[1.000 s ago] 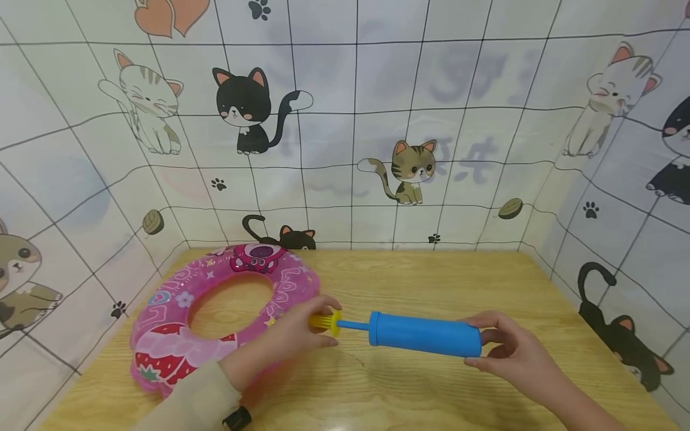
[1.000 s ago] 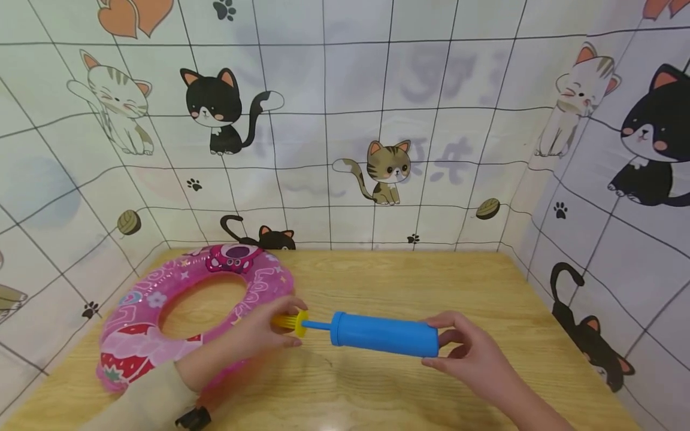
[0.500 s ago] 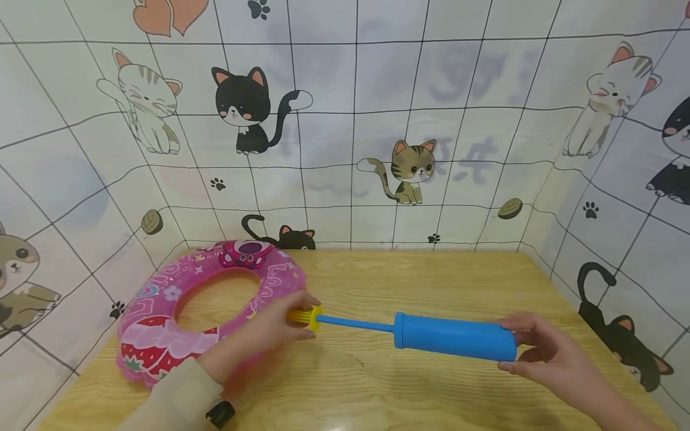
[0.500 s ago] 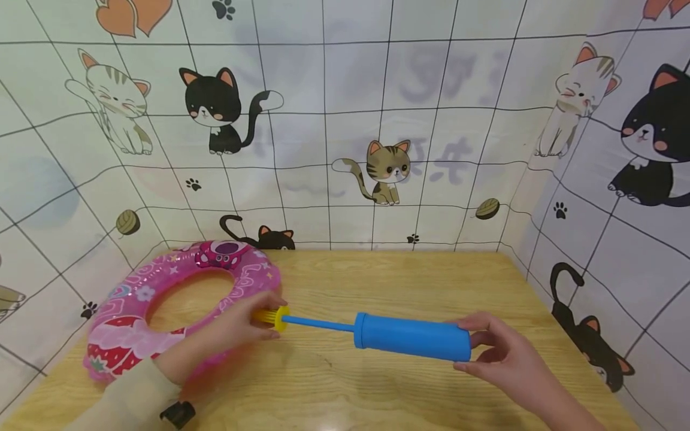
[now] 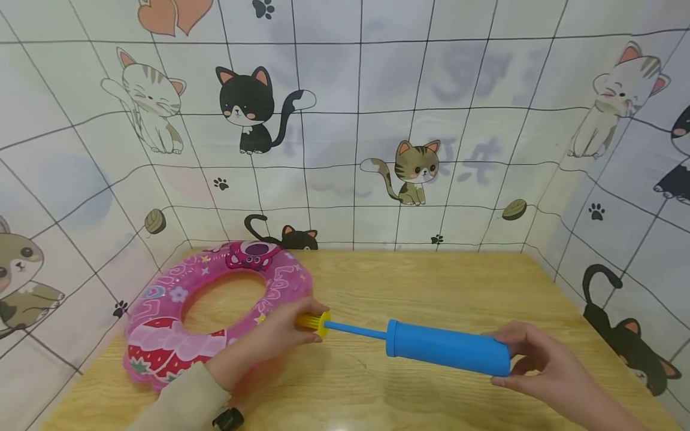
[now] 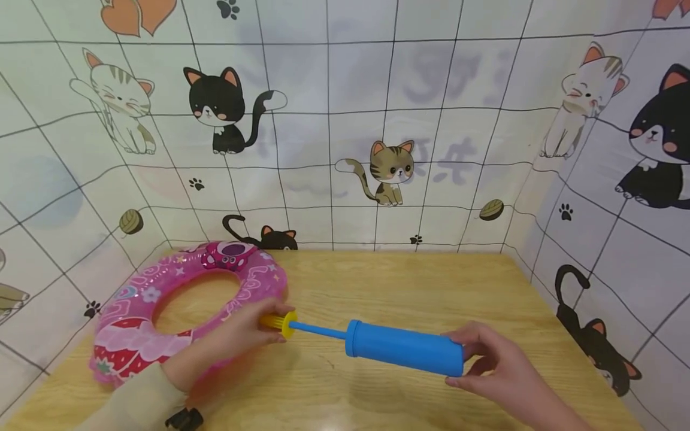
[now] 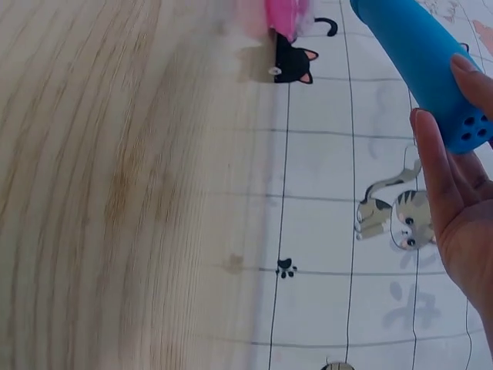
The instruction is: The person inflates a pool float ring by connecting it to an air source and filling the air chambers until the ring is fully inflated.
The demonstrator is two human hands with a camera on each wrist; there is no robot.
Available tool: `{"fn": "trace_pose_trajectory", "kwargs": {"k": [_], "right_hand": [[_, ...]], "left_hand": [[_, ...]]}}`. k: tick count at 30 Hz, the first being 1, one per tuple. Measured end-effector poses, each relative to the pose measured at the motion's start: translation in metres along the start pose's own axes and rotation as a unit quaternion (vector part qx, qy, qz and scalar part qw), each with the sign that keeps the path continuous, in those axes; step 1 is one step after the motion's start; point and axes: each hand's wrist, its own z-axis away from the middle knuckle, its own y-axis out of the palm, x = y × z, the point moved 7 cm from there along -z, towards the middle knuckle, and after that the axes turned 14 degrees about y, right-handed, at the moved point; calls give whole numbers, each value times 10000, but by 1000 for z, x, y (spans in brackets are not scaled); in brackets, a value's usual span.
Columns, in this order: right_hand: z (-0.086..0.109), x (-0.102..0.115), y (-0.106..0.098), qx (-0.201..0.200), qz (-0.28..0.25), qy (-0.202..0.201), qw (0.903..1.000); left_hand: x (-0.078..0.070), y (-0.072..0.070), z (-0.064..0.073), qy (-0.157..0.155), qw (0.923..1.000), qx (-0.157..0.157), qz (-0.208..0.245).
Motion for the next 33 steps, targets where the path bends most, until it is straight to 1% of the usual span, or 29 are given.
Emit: {"fn": "trace_pose_trajectory", "kwargs": {"k": [4,7,11,13,15,19,22,24,28,31,33], "right_hand": [[-8,7,11,-112,-31,-61,9999],[-14,11,19,-152,-4,-33,9999],[-22,14,28,-72,-148,-37,9999],[-26,16,33,39,-231,-115,9997],[-29,19,37,147,-303,-237,9992],[-33,22,44,222,-302,-266,9989],[-36,23,47,190,-265,-152,9994],[-37,24,49,177,-271,-46,9995],[-39,23,51,109,-306,169,9993],[-42,21,53,105,-371,315,9988],[-44,18,54,126,-428,421,9981]], "left_hand": [[-4,6,-7,96,9999,-55,-11],[-9,12,-11,206,9997,-45,-112],[-15,18,-17,277,9994,-3,-184],[-17,20,-19,306,9994,15,-168],[-19,22,-21,277,9995,38,-145],[-22,26,-24,230,9997,74,-9],[-24,30,-25,163,9996,61,212],[-24,31,-25,122,9995,32,281],[-23,30,-25,-39,9999,-59,145],[-19,29,-24,-228,9996,-167,78],[-15,29,-24,-407,9988,-240,99]]}}
